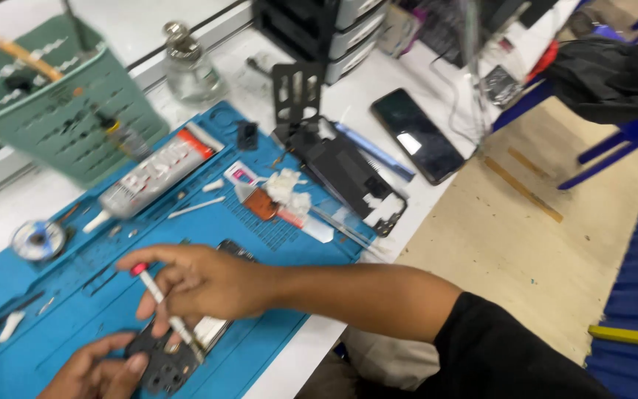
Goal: Repairing a smartphone by removing internal screws and prying off a protective cover
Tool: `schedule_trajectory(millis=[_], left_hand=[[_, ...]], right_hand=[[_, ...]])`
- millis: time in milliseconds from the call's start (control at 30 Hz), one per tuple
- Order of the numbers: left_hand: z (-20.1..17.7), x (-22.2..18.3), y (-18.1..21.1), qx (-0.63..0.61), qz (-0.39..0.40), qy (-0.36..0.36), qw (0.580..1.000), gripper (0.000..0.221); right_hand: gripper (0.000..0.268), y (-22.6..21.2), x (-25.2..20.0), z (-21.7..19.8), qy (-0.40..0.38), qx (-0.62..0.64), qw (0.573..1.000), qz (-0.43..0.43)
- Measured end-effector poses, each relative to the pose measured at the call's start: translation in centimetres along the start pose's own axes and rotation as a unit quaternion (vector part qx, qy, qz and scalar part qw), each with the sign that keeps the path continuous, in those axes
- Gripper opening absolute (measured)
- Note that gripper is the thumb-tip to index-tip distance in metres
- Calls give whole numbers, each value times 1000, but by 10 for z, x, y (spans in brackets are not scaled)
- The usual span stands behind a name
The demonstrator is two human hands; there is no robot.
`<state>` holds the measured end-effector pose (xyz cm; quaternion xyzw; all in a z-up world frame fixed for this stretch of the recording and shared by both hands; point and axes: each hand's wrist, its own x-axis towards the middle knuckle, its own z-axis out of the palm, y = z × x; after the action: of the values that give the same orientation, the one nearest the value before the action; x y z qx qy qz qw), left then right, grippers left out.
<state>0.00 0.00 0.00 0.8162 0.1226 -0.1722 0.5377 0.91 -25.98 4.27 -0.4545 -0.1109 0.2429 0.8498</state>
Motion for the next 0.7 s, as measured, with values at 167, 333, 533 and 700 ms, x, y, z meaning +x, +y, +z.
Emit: schedule_trajectory(millis=[167, 333, 533, 700], left_hand=[[-5, -61, 92, 157, 71, -54, 984, 29], [-13, -72, 104, 145, 64, -62, 985, 18], [-17, -67, 89, 176, 164, -48, 970, 23], [-25, -66, 84, 173, 200, 16, 964, 28]], right_hand=[[67, -16, 1, 7, 13, -55, 998, 10], [60, -28, 4, 23, 42, -108, 992, 57], [59, -30, 3, 23, 64, -128, 988, 54], [56, -37, 0, 26, 75, -109, 990, 51]])
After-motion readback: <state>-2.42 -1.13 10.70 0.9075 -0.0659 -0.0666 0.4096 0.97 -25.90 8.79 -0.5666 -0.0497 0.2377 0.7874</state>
